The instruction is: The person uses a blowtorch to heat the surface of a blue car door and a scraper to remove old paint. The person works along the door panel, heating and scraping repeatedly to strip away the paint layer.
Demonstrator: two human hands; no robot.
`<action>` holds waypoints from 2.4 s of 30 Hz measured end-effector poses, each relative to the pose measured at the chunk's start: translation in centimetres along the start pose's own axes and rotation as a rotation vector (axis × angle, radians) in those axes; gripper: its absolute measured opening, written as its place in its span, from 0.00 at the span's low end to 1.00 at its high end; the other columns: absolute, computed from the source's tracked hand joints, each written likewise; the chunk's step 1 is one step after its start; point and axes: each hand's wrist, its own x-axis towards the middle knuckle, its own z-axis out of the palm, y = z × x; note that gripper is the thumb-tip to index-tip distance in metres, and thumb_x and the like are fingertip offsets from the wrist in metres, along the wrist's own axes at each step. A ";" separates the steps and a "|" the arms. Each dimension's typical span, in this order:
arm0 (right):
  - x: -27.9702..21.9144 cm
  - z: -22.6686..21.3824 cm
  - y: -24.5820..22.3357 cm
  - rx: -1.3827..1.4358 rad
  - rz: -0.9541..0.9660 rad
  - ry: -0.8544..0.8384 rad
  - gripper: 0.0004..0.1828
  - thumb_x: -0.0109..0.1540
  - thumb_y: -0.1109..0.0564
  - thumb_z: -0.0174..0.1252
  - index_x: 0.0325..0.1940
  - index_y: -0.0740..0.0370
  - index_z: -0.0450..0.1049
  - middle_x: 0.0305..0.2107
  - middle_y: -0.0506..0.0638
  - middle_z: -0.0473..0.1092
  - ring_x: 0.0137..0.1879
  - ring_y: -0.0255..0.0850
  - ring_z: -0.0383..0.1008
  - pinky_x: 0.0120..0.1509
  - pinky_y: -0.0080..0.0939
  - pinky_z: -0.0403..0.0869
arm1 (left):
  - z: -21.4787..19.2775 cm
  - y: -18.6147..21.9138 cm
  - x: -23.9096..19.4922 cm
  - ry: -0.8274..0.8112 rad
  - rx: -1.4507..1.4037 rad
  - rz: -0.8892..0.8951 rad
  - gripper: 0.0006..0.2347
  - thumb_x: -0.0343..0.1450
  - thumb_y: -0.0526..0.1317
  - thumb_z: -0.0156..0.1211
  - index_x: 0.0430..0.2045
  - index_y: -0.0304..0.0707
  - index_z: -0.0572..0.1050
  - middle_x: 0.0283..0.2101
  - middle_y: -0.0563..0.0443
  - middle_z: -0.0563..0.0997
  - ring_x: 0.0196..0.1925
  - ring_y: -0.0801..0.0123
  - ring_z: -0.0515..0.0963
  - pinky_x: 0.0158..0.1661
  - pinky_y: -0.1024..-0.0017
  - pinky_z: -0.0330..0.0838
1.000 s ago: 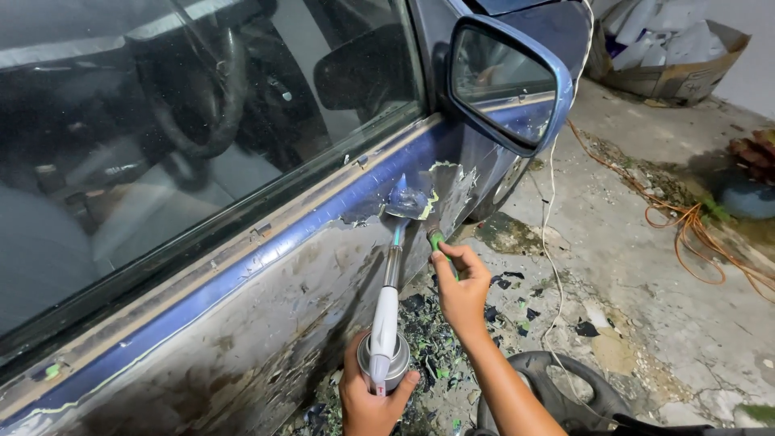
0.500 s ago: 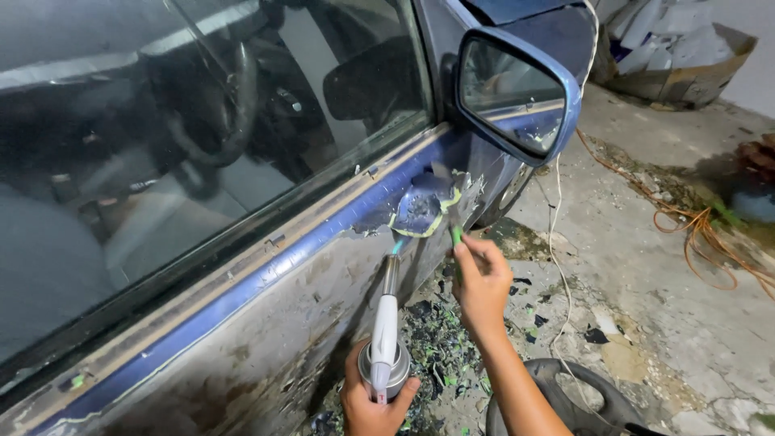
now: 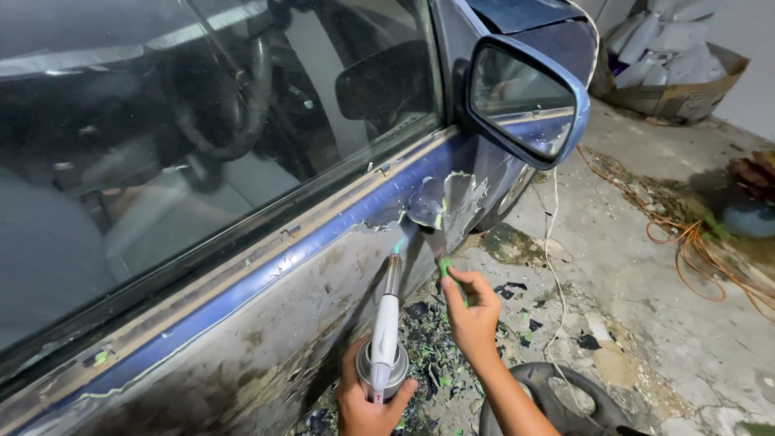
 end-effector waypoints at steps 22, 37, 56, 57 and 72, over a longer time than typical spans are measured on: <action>-1.6 -3.8 -2.7 0.243 0.552 0.214 0.06 0.69 0.61 0.51 0.45 0.66 0.72 0.31 0.54 0.74 0.15 0.32 0.57 0.12 0.30 0.55 | -0.6 -1.1 -0.1 -0.031 -0.029 0.130 0.39 0.53 0.61 0.78 0.57 0.50 0.70 0.43 0.53 0.89 0.40 0.64 0.90 0.36 0.68 0.85; -5.1 -2.7 -2.4 -0.065 0.264 -0.161 0.12 0.64 0.59 0.58 0.52 0.60 0.73 0.34 0.51 0.77 0.21 0.29 0.62 0.20 0.28 0.63 | -1.3 -1.4 -0.4 0.050 -0.029 0.274 0.39 0.56 0.59 0.75 0.59 0.41 0.68 0.48 0.47 0.86 0.48 0.60 0.87 0.43 0.64 0.80; -4.7 -1.9 -1.8 -0.123 0.138 -0.005 0.12 0.63 0.61 0.60 0.50 0.65 0.80 0.35 0.52 0.79 0.38 0.36 0.75 0.40 0.34 0.75 | -0.4 0.1 -0.1 0.036 -0.071 0.392 0.36 0.60 0.59 0.72 0.57 0.36 0.67 0.43 0.47 0.87 0.37 0.63 0.90 0.34 0.69 0.85; -4.8 -1.9 -1.8 -0.130 0.146 0.000 0.12 0.63 0.60 0.60 0.50 0.64 0.80 0.35 0.52 0.79 0.38 0.36 0.75 0.40 0.34 0.75 | -0.4 0.3 -0.1 0.024 -0.084 0.406 0.36 0.61 0.58 0.72 0.58 0.35 0.66 0.44 0.46 0.87 0.39 0.63 0.90 0.35 0.70 0.87; -1.7 -1.2 -1.1 -0.165 0.065 -0.018 0.10 0.65 0.58 0.57 0.48 0.64 0.78 0.25 0.46 0.72 0.25 0.29 0.61 0.23 0.27 0.58 | -0.2 -0.5 -0.3 -0.031 -0.105 0.355 0.38 0.60 0.57 0.75 0.59 0.37 0.64 0.44 0.44 0.87 0.41 0.61 0.90 0.38 0.69 0.86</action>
